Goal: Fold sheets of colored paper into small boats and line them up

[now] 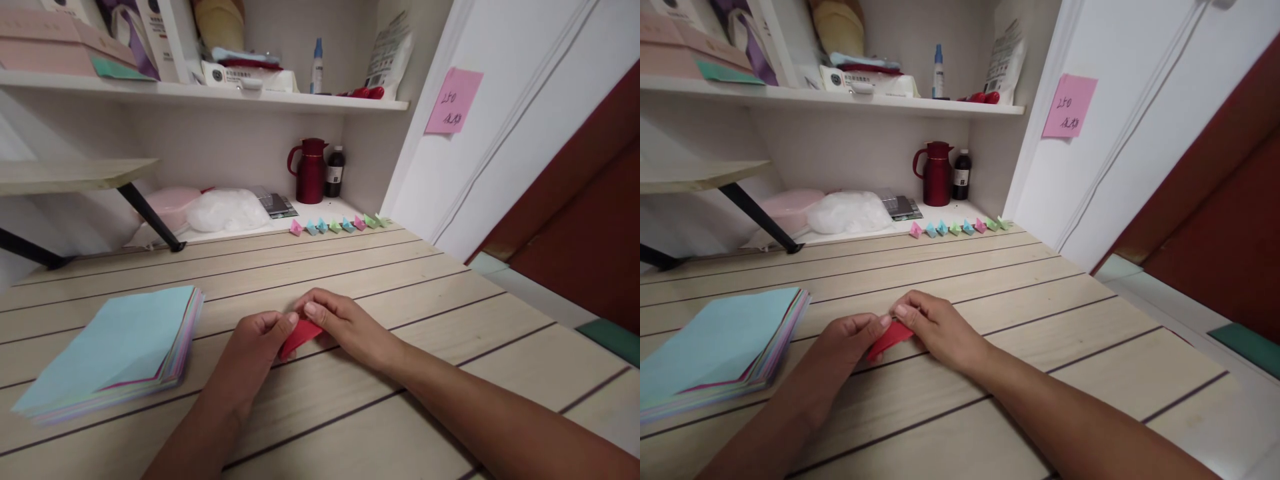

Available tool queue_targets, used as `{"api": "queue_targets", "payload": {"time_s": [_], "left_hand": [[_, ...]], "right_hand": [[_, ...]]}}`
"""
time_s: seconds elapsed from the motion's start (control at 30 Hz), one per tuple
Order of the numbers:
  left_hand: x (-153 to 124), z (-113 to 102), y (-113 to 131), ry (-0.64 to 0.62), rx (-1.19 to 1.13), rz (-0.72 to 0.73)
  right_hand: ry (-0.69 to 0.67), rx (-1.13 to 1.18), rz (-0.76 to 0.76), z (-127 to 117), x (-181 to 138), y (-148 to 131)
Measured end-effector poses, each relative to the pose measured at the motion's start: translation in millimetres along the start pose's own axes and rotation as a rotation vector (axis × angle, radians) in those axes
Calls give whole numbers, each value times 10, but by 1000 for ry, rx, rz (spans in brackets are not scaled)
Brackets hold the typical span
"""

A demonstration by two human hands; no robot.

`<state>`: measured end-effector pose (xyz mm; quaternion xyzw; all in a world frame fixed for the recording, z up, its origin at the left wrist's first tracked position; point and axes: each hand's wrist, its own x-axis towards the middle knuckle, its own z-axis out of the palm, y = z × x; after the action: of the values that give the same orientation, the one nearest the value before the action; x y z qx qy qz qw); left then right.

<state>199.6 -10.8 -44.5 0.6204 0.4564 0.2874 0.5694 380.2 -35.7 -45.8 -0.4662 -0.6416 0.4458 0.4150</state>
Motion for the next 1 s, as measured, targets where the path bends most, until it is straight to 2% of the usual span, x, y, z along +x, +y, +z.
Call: {"api": "queue_targets", "payload": {"time_s": [0.1,0.47,0.7,1.0], "left_hand": [[-5,-43,3,-3,-52,-11],[-31,-45,57,24,-66,-19],[-24,-43,47,59,-57,-19],[-31,8,51,108,-66,18]], "right_hand": [[49,-15,-108,-22,-13,-25],[-111,205,-6,46,-6,-9],[-98,246,58,26,-16,-8],[-143,357,48,41,-20,17]]}}
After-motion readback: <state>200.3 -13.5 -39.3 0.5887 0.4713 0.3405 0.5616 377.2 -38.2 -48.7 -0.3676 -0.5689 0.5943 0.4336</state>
